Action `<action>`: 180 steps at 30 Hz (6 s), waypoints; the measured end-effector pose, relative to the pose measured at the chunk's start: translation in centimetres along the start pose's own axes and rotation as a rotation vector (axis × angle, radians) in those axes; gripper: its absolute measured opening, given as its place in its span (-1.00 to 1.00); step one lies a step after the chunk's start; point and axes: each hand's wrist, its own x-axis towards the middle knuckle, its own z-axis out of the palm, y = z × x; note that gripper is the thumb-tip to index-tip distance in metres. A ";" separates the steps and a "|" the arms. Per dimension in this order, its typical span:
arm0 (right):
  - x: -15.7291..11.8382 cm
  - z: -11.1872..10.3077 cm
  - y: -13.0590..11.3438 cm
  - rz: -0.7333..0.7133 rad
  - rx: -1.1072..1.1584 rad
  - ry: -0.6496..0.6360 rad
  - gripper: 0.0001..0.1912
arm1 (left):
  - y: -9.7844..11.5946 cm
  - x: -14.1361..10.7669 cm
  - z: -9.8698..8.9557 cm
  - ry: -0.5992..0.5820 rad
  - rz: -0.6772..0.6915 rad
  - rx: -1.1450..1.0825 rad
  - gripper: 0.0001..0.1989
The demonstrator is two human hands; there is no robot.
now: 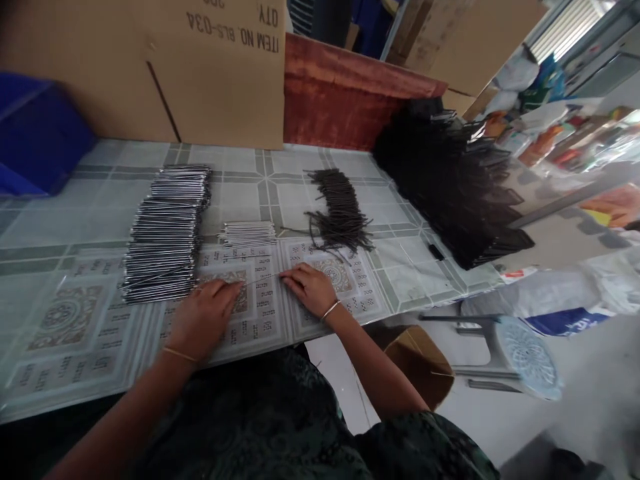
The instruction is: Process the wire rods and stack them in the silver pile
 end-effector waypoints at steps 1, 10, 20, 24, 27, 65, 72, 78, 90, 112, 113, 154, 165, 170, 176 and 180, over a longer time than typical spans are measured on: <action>-0.2 0.5 -0.1 -0.004 -0.004 0.007 -0.75 | 0.1 -0.7 0.4 0.005 0.000 -0.022 -0.71; 0.0 1.4 0.1 0.032 0.123 0.132 -0.86 | -0.7 -1.1 1.8 0.070 0.026 -0.130 -0.71; 0.2 1.5 0.0 0.031 0.092 0.092 -0.86 | -0.7 -1.2 1.8 0.101 0.052 -0.165 -0.72; 0.3 1.4 -0.1 0.028 0.098 0.083 -0.86 | -0.7 -1.1 1.8 0.097 0.041 -0.154 -0.72; 0.3 1.4 -0.1 0.035 0.096 0.075 -0.86 | -0.7 -1.1 1.8 0.089 0.047 -0.150 -0.71; 0.2 1.4 0.5 -0.039 0.073 0.036 -0.84 | -0.6 -1.1 1.8 0.070 0.052 -0.167 -0.71; 1.5 3.1 -2.8 -0.027 -0.115 0.027 -0.80 | -0.3 -1.0 1.5 0.212 -0.246 -0.735 -0.73; 4.7 5.4 -7.4 -0.126 -0.182 0.085 -0.89 | 0.8 -1.7 -0.2 0.336 -0.725 -1.518 -0.56; 13.7 13.7 -15.0 -0.168 -0.205 0.004 -0.77 | -7.3 -4.3 -0.7 0.581 -0.788 -1.036 -0.21; 10.4 9.7 -10.2 -0.017 -0.282 0.045 -0.37 | -8.3 -3.7 0.4 0.558 -0.710 -0.929 -0.29; 10.6 8.1 -8.4 0.027 -0.326 0.111 -0.46 | -8.0 -3.7 0.0 0.571 -0.683 -0.851 -0.31; 0.8 2.9 -0.3 0.122 0.135 0.174 -0.84 | -0.3 1.3 1.0 -0.023 -0.047 -0.097 -0.67; 0.9 2.7 -0.3 0.127 0.173 0.129 -0.84 | -0.4 1.4 1.2 -0.037 -0.011 -0.097 -0.67; 0.9 2.6 -0.4 0.124 0.169 0.148 -0.85 | -0.5 1.4 1.4 -0.036 -0.029 -0.101 -0.66; 0.9 2.7 -0.3 0.099 0.173 0.141 -0.85 | -0.5 1.3 1.3 -0.022 -0.007 -0.108 -0.67; 0.9 2.8 -0.2 0.067 0.166 0.126 -0.87 | -0.5 1.3 1.5 -0.012 0.014 -0.092 -0.67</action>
